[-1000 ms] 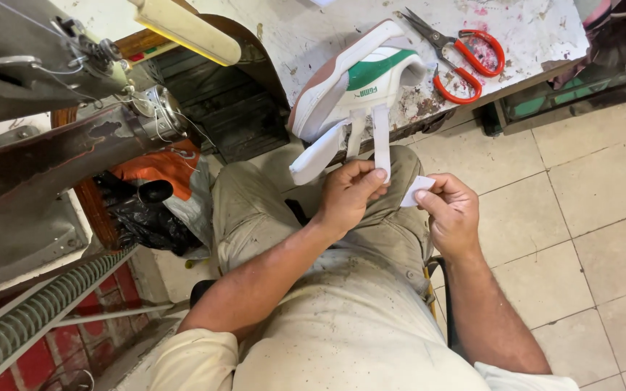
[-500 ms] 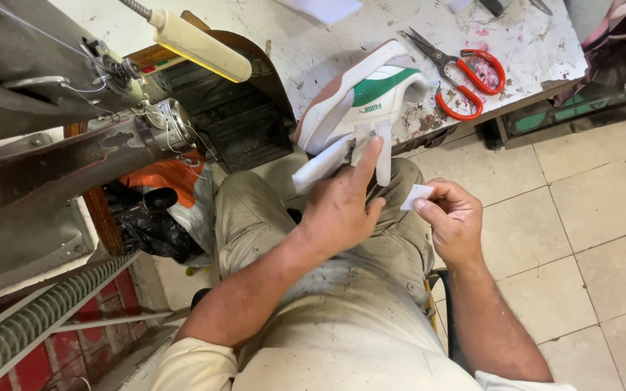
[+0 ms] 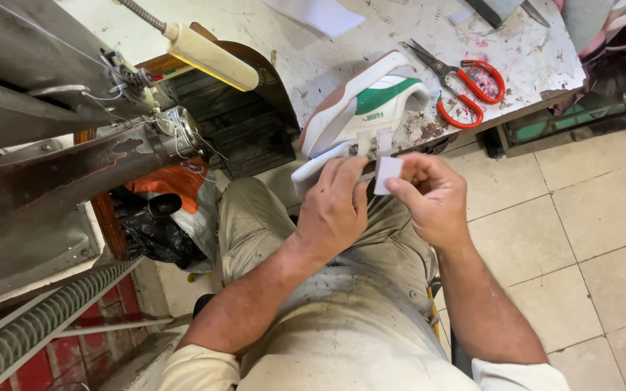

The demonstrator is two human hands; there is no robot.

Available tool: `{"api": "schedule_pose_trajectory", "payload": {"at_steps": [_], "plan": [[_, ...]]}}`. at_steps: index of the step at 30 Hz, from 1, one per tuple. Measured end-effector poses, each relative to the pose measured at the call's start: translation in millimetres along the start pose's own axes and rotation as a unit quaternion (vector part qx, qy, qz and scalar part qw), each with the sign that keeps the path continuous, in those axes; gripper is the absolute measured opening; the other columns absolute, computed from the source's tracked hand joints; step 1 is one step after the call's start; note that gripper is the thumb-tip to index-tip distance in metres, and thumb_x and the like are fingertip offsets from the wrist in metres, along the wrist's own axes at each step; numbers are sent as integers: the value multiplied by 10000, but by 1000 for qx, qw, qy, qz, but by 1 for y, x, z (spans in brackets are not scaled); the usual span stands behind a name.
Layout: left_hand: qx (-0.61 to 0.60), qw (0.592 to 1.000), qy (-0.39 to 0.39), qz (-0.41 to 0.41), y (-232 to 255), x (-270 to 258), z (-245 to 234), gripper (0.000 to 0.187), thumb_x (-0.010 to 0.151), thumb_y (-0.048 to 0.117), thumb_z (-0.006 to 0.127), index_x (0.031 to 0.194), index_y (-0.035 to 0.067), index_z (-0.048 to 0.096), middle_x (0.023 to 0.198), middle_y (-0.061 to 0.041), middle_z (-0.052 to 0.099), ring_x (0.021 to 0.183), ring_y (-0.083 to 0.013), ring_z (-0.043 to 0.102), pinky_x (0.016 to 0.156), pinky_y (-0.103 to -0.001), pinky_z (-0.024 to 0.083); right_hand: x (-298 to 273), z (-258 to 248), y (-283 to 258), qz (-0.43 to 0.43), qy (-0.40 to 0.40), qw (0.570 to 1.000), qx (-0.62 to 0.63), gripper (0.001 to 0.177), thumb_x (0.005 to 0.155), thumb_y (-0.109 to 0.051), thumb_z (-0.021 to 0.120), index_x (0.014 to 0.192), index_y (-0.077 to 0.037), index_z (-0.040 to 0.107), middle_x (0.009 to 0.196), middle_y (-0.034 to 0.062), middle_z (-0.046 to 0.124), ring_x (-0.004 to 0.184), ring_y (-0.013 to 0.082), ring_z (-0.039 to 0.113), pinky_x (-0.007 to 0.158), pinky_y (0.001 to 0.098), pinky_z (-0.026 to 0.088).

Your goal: Repairing a shoe by sewing and trimming excess material using a sewing machine and scissors.

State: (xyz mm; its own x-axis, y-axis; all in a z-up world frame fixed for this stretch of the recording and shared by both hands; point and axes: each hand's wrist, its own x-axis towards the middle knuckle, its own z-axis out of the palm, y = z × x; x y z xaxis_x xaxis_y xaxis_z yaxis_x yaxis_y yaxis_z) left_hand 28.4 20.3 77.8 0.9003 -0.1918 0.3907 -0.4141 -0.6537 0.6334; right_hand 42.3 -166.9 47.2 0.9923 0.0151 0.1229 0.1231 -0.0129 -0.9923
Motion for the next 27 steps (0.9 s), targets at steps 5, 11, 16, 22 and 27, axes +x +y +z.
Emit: {"api": "schedule_pose_trajectory", "payload": {"at_steps": [5, 11, 16, 22, 27], "plan": [[1, 999, 41, -17, 6, -2, -8, 409, 1060, 77, 438, 1467, 30, 429, 1219, -201, 603, 924, -401, 727, 660, -489, 665, 23, 20, 7, 23, -8, 999, 30, 379, 872, 19, 807, 1197, 31, 612, 881, 124, 742, 714, 81, 657, 648, 239, 540], [1, 998, 4, -55, 1, -9, -3, 601, 971, 61, 524, 1537, 2, 330, 1362, -344, 570, 941, -502, 715, 668, -575, 639, 36, 32, 17, 30, 9, 999, -11, 356, 855, -7, 863, 1144, 16, 657, 856, 110, 759, 703, 72, 683, 642, 217, 572], [-38, 996, 56, -54, -16, -4, 7, 610, 884, 77, 655, 1446, 59, 420, 1102, -128, 745, 907, -348, 758, 726, -453, 624, 39, 35, 27, 50, 40, 998, -14, 279, 859, -32, 872, 1062, 6, 683, 803, 123, 754, 625, 80, 681, 542, 177, 546], [9, 995, 92, -48, -25, -6, 17, 520, 883, 113, 664, 1373, 110, 491, 1024, -35, 769, 873, -266, 767, 725, -418, 626, 39, 43, 14, 38, 65, 992, -98, 233, 868, -72, 889, 1042, -35, 739, 792, 86, 753, 626, 77, 679, 564, 212, 565], [44, 991, 120, -37, -25, -7, 32, 625, 834, 140, 744, 1382, 73, 451, 1045, -76, 753, 861, -299, 762, 694, -449, 627, 40, 46, 16, 13, 75, 989, -124, 217, 867, -83, 902, 1030, -57, 760, 766, 65, 743, 630, 69, 678, 588, 215, 558]]}}
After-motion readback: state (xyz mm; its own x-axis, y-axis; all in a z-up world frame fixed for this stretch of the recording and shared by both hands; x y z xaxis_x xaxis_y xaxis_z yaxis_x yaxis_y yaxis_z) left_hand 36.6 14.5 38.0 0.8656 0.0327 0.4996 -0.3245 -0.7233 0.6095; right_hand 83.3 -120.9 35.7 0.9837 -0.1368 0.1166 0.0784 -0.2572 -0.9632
